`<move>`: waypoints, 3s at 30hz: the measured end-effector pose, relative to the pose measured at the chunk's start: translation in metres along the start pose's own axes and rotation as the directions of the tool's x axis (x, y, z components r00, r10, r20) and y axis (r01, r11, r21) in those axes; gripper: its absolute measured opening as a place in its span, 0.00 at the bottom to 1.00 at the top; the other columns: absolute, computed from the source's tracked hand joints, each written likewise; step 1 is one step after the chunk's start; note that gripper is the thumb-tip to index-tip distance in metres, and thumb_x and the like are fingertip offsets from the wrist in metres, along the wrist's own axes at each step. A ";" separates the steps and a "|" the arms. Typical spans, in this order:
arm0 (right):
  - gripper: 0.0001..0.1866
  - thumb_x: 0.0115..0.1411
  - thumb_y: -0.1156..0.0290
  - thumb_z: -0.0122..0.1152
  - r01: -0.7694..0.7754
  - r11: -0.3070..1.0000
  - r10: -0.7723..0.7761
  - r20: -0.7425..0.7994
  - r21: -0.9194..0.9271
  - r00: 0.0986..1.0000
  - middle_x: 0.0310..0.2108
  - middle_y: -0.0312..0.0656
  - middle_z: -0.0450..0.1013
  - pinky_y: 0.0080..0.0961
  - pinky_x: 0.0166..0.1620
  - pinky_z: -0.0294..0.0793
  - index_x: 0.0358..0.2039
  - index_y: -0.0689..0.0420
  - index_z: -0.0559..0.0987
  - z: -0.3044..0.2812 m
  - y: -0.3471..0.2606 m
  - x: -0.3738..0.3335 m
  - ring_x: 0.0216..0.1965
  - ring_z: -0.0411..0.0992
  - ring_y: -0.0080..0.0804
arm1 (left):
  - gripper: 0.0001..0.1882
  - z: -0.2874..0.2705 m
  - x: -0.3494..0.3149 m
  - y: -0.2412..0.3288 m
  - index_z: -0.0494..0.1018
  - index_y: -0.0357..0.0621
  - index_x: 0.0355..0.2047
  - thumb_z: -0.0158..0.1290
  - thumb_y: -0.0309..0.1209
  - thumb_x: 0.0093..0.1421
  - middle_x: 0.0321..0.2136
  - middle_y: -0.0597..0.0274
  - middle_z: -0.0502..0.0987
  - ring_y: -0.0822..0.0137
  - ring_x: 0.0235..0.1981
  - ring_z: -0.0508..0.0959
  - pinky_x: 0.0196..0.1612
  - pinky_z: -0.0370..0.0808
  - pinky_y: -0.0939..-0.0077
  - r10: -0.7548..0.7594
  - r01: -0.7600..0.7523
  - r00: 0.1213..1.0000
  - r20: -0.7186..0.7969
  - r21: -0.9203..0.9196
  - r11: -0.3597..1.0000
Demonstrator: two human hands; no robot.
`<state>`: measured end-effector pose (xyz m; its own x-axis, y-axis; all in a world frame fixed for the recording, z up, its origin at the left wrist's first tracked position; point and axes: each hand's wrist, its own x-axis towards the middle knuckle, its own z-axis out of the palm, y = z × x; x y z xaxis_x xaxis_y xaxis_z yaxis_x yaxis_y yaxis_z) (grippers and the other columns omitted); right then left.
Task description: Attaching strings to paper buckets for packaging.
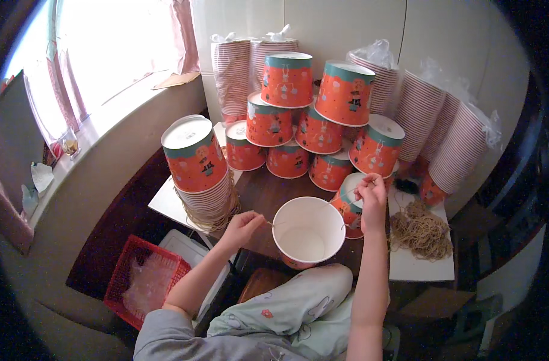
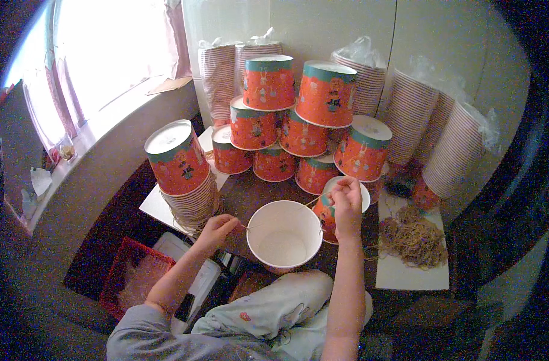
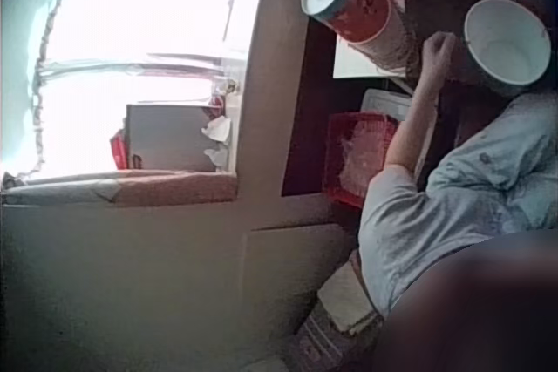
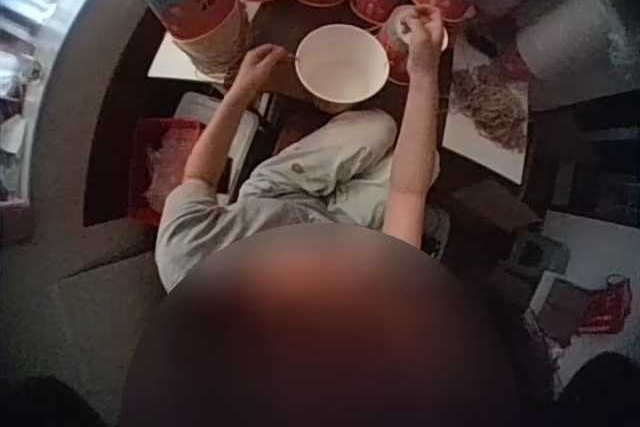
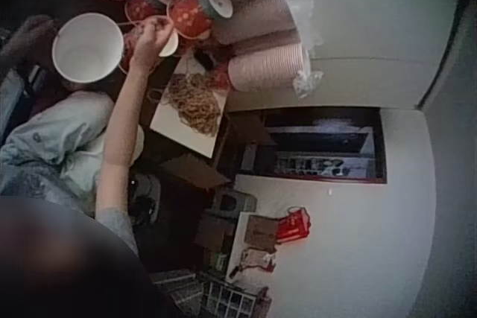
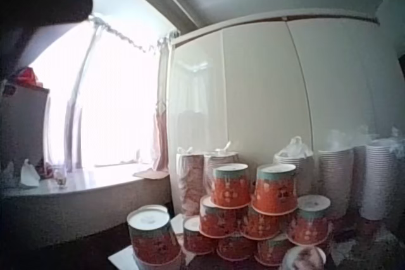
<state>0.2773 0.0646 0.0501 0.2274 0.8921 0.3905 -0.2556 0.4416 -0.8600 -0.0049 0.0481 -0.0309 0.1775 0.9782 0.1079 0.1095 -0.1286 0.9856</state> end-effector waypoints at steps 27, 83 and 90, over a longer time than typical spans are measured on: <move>0.15 0.39 0.77 0.57 0.906 0.318 -0.207 0.912 -0.280 0.355 0.28 0.42 0.68 0.34 0.45 0.65 0.32 0.58 0.70 0.137 -0.049 -0.081 0.32 0.68 0.39 | 0.07 -0.128 0.011 0.153 0.61 0.40 0.22 0.49 0.22 0.46 0.23 0.54 0.66 0.52 0.21 0.71 0.20 0.67 0.66 0.937 -0.294 0.260 -0.231 0.906 0.305; 0.07 0.46 0.72 0.58 0.197 0.551 -0.088 0.179 -0.811 0.980 0.24 0.44 0.70 0.28 0.37 0.66 0.26 0.59 0.71 -0.064 0.039 0.004 0.31 0.69 0.38 | 0.21 0.011 0.050 0.068 0.66 0.42 0.41 0.54 0.28 0.44 0.47 0.52 0.61 0.49 0.53 0.58 0.52 0.59 0.58 0.742 -0.562 0.641 0.194 0.778 0.282; 0.06 0.55 0.69 0.51 -0.204 0.976 0.206 0.024 -0.080 0.978 0.28 0.36 0.71 0.22 0.35 0.65 0.28 0.58 0.71 -0.063 0.034 0.006 0.29 0.68 0.24 | 0.21 0.009 0.054 0.056 0.60 0.40 0.49 0.46 0.29 0.54 0.44 0.52 0.67 0.62 0.44 0.68 0.47 0.65 0.71 0.430 -0.464 0.885 0.178 0.271 0.843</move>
<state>0.3291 0.0787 0.0022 0.1472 0.9661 0.2122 -0.2205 0.2412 -0.9451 0.0193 0.0923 0.0288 0.3782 0.7816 0.4960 0.2749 -0.6065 0.7460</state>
